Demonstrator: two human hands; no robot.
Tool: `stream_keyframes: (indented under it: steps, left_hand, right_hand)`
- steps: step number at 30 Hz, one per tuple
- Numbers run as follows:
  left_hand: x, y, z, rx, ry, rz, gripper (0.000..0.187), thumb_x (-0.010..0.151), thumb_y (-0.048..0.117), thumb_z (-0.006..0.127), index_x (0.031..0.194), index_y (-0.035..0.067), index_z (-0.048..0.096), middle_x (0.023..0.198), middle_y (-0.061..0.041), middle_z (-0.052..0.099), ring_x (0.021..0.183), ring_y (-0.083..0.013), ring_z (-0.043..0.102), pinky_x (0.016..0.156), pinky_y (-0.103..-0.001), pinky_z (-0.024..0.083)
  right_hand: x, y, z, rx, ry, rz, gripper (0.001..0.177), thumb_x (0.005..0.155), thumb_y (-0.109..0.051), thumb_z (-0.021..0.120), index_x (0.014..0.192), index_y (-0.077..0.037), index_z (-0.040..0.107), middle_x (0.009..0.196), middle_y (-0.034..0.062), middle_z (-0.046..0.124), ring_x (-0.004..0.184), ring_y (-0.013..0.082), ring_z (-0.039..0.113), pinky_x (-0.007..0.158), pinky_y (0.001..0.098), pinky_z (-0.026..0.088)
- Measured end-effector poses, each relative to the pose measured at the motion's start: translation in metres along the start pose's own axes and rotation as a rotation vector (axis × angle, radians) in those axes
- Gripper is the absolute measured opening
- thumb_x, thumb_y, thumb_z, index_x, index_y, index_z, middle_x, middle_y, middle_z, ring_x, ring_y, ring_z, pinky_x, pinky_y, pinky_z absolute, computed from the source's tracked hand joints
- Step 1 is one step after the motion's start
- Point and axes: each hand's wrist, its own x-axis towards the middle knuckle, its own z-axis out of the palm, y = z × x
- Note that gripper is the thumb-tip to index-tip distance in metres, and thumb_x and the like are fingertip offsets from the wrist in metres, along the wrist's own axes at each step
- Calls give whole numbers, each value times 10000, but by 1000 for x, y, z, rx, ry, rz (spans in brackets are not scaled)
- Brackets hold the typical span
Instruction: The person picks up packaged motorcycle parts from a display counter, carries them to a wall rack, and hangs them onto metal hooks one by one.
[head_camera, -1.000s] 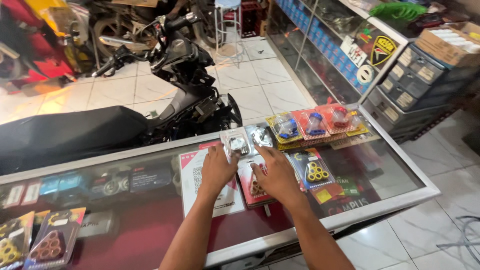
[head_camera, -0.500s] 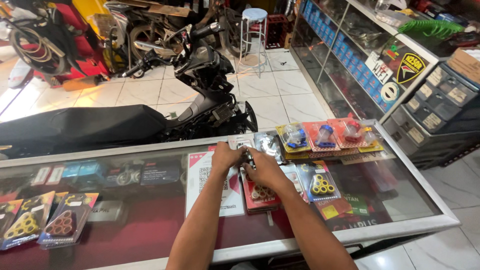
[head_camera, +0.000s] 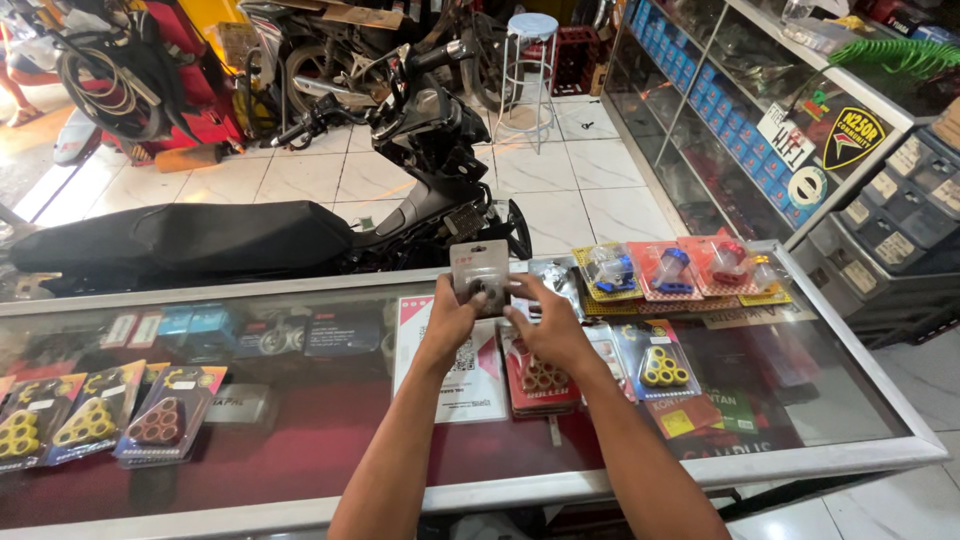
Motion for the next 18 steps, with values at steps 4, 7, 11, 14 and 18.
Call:
stream_keyframes:
  steps: [4,7,11,14,18]
  left_hand:
    - [-30,16,-10,-154,-79,5,425,962,61,591,1338,-10,405,1252,-168,640,1177,-236,651,1013,-377,540]
    - [-51,27,-11,-174,-107,16,417,978,81,582,1346,-2,404,1251,-182,645,1180,-248,649,1030,-386,537]
    - [-77,33,-7,-282,-163,86,439,979,101,559,1374,21,383,1261,-171,628,1176,-244,638,1026,-389,521]
    - [-94,39,-16,-322,-219,103,423,1012,134,543,1383,7,386,1271,-167,623,1196,-233,626,1038,-380,506]
    - [-110,49,-32,-327,-302,59,419,1083,252,425,1439,30,416,1283,-140,624,1191,-188,602,1024,-344,490]
  right_hand:
    - [-4,-23,-1,109,70,112,656,928,-244,670,1518,-120,412,1431,201,595,1292,352,618,1060,496,514]
    - [-8,-42,4,213,-9,332,741,947,-294,601,1590,-143,265,1530,193,457,1352,354,516,1076,492,469]
    - [-30,-47,29,143,128,61,739,1009,-282,579,1612,-49,221,1558,237,377,1471,360,379,1200,444,307]
    - [-45,-53,40,162,228,-41,713,1023,-273,554,1607,-18,234,1564,239,385,1473,356,384,1200,436,304]
    - [-72,-72,47,329,315,-75,688,1032,-267,581,1590,0,279,1564,212,443,1463,316,419,1186,420,337]
